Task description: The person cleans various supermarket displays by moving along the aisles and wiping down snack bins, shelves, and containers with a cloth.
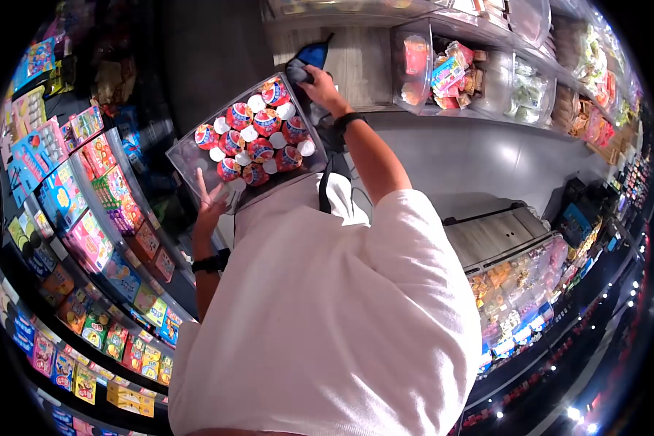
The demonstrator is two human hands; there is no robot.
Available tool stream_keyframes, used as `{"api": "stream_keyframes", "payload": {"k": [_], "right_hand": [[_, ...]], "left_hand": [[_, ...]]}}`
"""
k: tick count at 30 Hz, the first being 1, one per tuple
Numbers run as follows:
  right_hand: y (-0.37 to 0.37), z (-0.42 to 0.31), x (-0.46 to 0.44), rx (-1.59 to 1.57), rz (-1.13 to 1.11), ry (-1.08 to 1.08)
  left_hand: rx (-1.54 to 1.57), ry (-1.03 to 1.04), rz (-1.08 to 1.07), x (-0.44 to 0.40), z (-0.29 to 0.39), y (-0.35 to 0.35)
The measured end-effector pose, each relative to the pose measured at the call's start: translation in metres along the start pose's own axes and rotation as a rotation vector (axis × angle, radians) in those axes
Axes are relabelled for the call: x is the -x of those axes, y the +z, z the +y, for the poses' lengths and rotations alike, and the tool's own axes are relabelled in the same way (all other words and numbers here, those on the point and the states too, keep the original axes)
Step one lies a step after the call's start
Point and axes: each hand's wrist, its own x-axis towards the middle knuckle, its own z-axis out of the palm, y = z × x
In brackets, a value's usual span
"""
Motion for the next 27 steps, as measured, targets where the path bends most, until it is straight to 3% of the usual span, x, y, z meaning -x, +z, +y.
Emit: {"api": "stream_keyframes", "payload": {"k": [2, 4, 8, 12, 13, 21, 24, 27], "right_hand": [[-0.009, -0.002, -0.007, 0.159, 0.080, -0.104], [-0.028, 0.000, -0.004, 0.192, 0.063, -0.080], [-0.066, 0.014, -0.001, 0.368, -0.011, -0.240], [-0.111, -0.029, 0.027, 0.799, 0.363, -0.151], [-0.119, -0.036, 0.034, 0.857, 0.420, -0.198], [-0.132, -0.068, 0.061, 0.621, 0.827, -0.334], [-0.130, -0.072, 0.063, 0.422, 0.780, -0.244], [-0.123, -0.109, 0.071, 0.414, 0.787, -0.390]], "left_hand": [[-0.018, -0.004, 0.001, 0.001, 0.002, 0.000], [-0.029, -0.003, -0.027, 0.001, 0.001, -0.001], [0.033, 0.019, -0.040, -0.003, -0.006, -0.009], [-0.093, 0.124, -0.035, -0.004, -0.014, -0.013], [-0.051, 0.036, 0.002, -0.003, -0.013, -0.011], [-0.148, -0.015, 0.067, -0.001, 0.001, -0.003], [-0.188, 0.042, 0.053, -0.004, -0.004, -0.006], [-0.217, 0.091, 0.031, -0.003, -0.010, -0.006]]}}
